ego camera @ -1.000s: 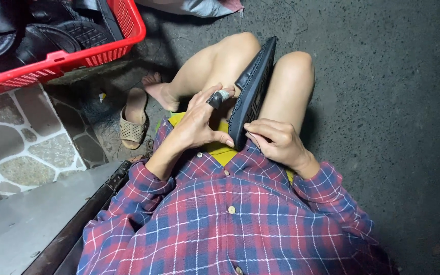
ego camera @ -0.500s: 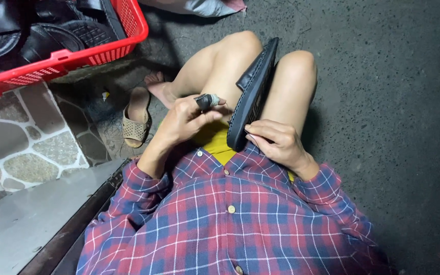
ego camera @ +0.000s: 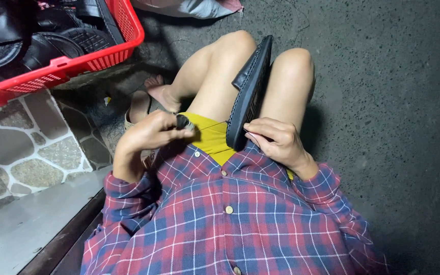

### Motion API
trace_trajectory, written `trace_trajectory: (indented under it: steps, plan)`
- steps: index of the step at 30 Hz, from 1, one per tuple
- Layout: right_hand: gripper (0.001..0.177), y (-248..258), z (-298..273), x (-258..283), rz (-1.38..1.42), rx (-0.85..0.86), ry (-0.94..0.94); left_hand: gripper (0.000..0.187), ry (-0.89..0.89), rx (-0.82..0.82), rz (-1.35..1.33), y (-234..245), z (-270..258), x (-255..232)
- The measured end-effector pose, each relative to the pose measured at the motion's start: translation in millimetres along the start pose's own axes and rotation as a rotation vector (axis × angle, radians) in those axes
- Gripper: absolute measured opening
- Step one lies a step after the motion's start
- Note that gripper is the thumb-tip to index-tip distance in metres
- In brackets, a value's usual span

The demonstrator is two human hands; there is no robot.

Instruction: Hand-stitching the sole of a black sandal using a stitching awl and thread while sitting on the floor.

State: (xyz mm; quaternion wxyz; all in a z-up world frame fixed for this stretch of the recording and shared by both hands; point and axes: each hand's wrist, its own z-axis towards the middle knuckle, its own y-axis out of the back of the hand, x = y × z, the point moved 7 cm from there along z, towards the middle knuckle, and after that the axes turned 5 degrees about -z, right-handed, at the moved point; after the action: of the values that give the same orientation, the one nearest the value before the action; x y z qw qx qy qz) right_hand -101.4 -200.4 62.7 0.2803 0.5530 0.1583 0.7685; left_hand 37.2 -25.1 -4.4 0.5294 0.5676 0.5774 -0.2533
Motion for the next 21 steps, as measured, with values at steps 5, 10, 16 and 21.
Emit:
trace_trajectory:
  steps: [5, 10, 16, 21]
  plan:
    - [0.008, -1.7, -1.8, -1.7, 0.017, -0.009, -0.019, 0.009, -0.62, 0.012, -0.323, 4.8, -7.8, -62.8]
    - [0.008, -3.8, -2.0, -2.3, 0.021, -0.008, -0.017, 0.004, -0.624, -0.173, -0.517, -17.1, 6.3, -52.3]
    - [0.01, -5.4, -1.6, -1.5, -0.027, 0.018, -0.034, 0.01, -0.604, -0.383, 0.024, -34.5, 10.4, -24.0]
    - [0.01, -6.1, -3.3, -1.9, -0.035, 0.007, -0.037, 0.026, -0.382, -0.306, 0.229, -40.5, 10.9, -39.8]
